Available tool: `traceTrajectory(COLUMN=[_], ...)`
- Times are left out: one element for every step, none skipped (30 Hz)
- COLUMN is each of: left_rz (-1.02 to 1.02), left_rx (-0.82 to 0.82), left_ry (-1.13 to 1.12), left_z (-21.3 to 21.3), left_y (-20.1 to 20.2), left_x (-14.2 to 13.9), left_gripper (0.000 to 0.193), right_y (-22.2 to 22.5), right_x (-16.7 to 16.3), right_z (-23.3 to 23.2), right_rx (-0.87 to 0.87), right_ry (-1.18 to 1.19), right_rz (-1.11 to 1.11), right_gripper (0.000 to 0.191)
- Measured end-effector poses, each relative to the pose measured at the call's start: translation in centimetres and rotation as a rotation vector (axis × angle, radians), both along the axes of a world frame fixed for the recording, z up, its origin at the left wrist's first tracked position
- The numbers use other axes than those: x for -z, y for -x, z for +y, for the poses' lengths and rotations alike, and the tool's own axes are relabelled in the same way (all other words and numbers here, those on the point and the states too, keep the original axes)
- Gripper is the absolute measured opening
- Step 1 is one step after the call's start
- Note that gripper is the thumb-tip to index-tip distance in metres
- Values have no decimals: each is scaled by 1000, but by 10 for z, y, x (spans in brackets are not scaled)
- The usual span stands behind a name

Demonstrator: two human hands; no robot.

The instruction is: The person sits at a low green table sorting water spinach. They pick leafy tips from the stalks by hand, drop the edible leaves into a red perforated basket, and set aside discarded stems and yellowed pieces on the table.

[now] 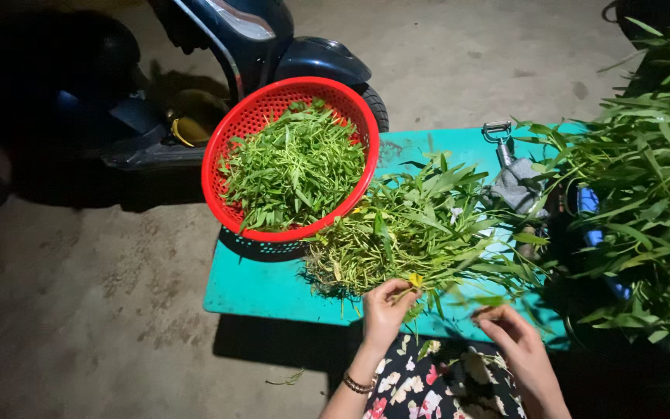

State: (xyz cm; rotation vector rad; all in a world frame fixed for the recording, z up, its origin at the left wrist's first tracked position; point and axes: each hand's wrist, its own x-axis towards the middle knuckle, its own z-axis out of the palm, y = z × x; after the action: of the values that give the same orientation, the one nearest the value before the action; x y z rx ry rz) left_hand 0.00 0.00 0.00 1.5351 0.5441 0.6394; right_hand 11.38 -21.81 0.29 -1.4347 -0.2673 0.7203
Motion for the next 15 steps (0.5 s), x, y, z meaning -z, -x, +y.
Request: traceTrajectory(left_rz=[38,77,115,76,36,-3,-20,-38,-57,-40,-23,-5,-28,-51,-74], left_rx=[-19,-38,-57,-44,-30,-19,0,18,32,49,64,78,108,140,173], left_ry=[-52,-104,-156,-176,-199,-224,-155,-87,-20,12,43,76,128,181,235], left_z=[1,2,0,-4,-7,-8,-9,-11,-13,-13,-13,-12,-11,-9,-9], left_y=[0,0,0,0,0,0,0,0,-1,0,1,3,3,3,4], left_x=[-4,-7,-9,-11,-12,-12,-11,-9,-7,-5,-2,2,5,9,12], left_gripper=[8,9,9,10,10,11,11,11,11,10,10,10,9,8,8], right_y=[5,7,9,10,11,12,11,8,7,8,9,10,11,12,12], right_x=[0,-1,-2,-3,-4,-6,-10,-15,-22,-28,-32,-36,-38,-39,-38], right_z=[-4,-6,-7,-2,9,21,31,41,46,50,54,58,59,58,57], right_rx=[-44,-88,-132,-79,-25,27,40,51,61,71,80,87,67,47,28], right_ry=[-57,-115,-172,-146,-121,-97,111,319,527,466,403,338,317,297,280], right_rz=[29,59,89,-34,-157,-279,-369,-458,-545,-670,-793,-914,-947,-980,-1011], right_gripper=[19,19,19,17,16,14,17,21,26,25,23,22,23,25,26])
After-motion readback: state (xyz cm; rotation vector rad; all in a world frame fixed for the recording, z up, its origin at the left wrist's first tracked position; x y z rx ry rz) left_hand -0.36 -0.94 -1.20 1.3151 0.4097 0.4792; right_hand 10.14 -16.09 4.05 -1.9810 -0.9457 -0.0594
